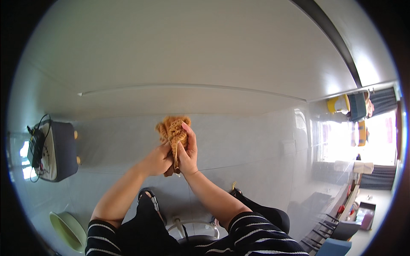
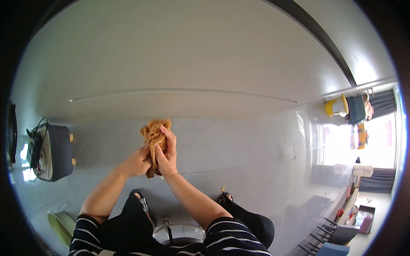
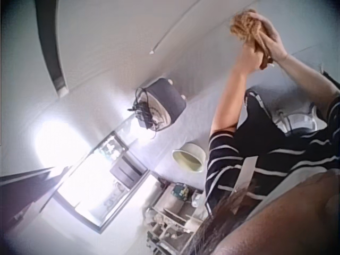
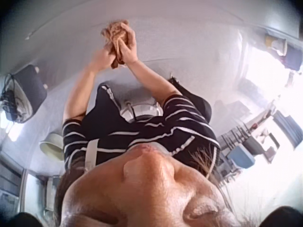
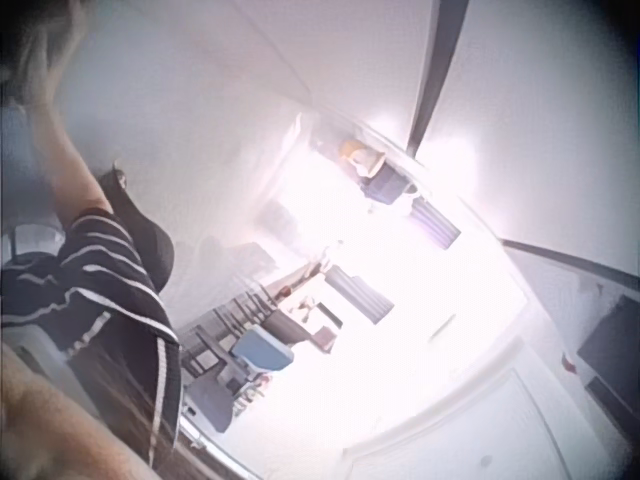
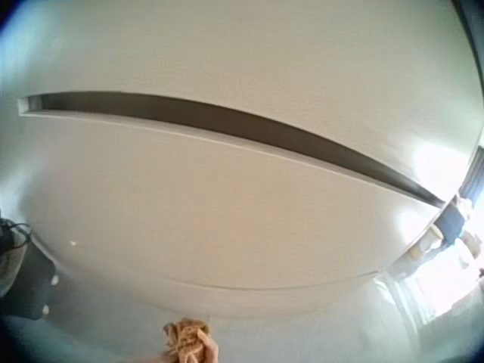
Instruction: The person wipes a countertop, moves items including a stack of papers and a small container to clean underneath them, and then wipes the front and side panels of the cabinetry with a cloth.
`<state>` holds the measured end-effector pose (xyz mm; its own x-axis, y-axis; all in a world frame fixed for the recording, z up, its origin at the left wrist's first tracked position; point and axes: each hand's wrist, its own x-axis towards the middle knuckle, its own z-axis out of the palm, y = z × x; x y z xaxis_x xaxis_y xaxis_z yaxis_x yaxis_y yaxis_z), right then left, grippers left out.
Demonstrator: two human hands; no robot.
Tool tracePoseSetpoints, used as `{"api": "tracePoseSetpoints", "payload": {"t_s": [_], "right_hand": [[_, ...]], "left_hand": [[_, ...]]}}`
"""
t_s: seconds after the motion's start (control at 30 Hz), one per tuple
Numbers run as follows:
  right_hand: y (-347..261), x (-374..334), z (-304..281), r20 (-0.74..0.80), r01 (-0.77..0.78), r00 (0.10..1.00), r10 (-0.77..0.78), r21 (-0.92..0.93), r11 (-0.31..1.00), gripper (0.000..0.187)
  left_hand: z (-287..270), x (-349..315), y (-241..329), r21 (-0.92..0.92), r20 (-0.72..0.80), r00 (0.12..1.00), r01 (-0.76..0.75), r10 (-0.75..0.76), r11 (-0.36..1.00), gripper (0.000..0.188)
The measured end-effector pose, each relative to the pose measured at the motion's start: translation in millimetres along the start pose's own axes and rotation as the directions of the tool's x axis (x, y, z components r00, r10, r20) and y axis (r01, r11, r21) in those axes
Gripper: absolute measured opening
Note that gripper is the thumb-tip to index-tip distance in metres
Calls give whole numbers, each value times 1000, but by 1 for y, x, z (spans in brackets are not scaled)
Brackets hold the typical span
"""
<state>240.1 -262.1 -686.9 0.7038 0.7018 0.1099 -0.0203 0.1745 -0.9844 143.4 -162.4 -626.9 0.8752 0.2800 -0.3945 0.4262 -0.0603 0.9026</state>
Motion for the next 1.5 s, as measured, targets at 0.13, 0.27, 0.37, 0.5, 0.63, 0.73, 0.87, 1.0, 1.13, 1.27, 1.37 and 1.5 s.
{"api": "tracePoseSetpoints", "payload": {"t_s": [0.13, 0.27, 0.37, 0.5, 0.63, 0.73, 0.87, 1.0, 1.13, 1.27, 1.37, 1.5], "right_hand": [[3, 18, -43, -313, -123, 906, 283, 445, 887, 49], [-33, 94, -150, -592, 58, 756, 280, 485, 872, 36], [-76, 148, -196, -757, 245, 598, 264, 486, 839, 27], [-61, 173, -116, -945, -39, 325, 34, 23, 999, 28], [-31, 143, -25, -838, -55, 540, -74, -122, 991, 61], [-35, 170, -94, -914, 52, 388, 115, 147, 988, 56], [-32, 197, -255, -929, -145, 141, 342, 322, 936, 40], [-13, 200, -365, -899, 79, 306, 313, 352, 933, 51], [54, 208, -368, -938, 105, 233, 257, 287, 952, 62], [121, 198, -259, -754, -9, 111, 647, 650, 760, 56], [132, 167, -101, -605, -143, 158, 781, 768, 624, 64], [62, 151, -46, -98, -148, 204, 974, 980, 129, 56]], "left_hand": [[19, 7, 15, -295, 72, 960, -240, 272, 925, 59], [16, 19, 15, -179, -280, 942, -243, 187, 953, 66], [1, 36, 10, -309, -483, 875, -149, -21, 939, 59], [-8, 58, 26, -429, -619, 773, -185, -138, 884, 51], [-14, 79, 35, -546, -591, 782, -209, -196, 811, 37], [-15, 81, 36, -503, -597, 787, -213, -159, 837, 31], [-12, 81, 27, -412, -616, 781, -206, -104, 888, 32], [-20, 79, 26, -332, -564, 823, -158, -61, 930, 33], [-34, 72, 22, -340, -520, 853, -152, -51, 928, 32], [-32, 72, 19, -346, -527, 849, -175, -37, 922, 31], [-30, 78, 16, -329, -541, 841, -195, -14, 924, 31], [-36, 73, 16, -364, -506, 862, -195, -18, 911, 37]]}}
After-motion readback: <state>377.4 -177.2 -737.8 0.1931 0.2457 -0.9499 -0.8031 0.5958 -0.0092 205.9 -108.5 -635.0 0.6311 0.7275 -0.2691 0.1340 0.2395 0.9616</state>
